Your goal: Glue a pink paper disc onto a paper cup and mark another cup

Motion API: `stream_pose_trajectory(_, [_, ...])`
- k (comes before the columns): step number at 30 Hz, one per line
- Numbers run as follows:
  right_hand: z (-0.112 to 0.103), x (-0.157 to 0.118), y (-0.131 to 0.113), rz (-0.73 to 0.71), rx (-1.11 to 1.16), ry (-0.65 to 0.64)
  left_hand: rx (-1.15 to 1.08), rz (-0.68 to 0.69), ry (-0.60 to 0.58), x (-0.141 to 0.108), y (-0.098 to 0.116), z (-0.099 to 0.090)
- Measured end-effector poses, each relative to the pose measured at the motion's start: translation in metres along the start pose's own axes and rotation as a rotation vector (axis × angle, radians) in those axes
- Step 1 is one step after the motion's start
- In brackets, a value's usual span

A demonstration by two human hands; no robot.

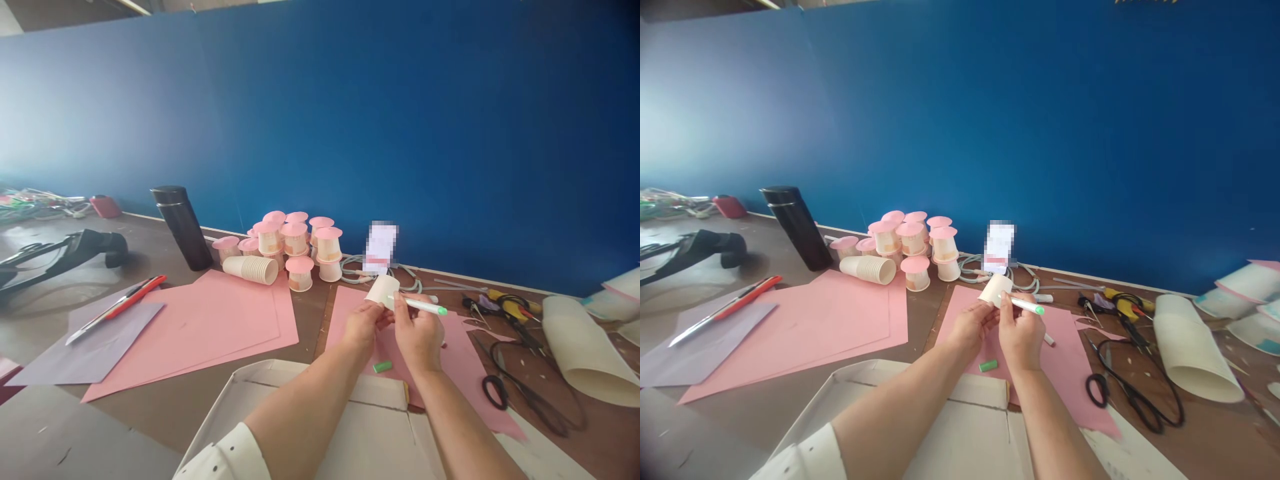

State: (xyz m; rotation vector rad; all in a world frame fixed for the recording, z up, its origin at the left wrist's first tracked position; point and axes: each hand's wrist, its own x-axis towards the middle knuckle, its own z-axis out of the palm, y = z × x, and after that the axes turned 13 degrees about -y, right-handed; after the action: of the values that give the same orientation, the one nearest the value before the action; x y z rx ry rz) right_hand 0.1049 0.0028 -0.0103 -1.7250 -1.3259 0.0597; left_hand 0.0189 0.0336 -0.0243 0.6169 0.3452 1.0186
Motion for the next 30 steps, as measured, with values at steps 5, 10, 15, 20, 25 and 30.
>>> stream_pose_trajectory(5, [-0.0004,-0.0004,-0.0007,0.010,0.001,-0.011,0.012,0.001,0.006,-0.0011,0.0011,0.0015])
stream_pose_trajectory(10, [-0.0003,-0.0004,-0.0019,0.025,0.004,0.016,0.019,0.014,0.013,-0.0010,0.0000,0.0007])
stream_pose_trajectory(15, [-0.0001,0.0000,-0.0004,0.023,-0.005,-0.004,0.035,0.000,-0.005,-0.0010,0.0003,-0.0002])
stream_pose_trajectory(20, [-0.0007,0.0001,-0.0011,0.026,-0.006,0.012,0.052,0.022,-0.007,-0.0008,-0.0009,-0.0002])
stream_pose_trajectory(25, [-0.0009,0.0001,-0.0011,0.007,-0.017,-0.002,0.055,0.016,-0.001,-0.0002,-0.0019,-0.0008])
stream_pose_trajectory(30, [-0.0003,0.0003,0.0000,-0.001,-0.007,-0.021,0.055,0.010,0.000,0.0000,-0.0018,-0.0004])
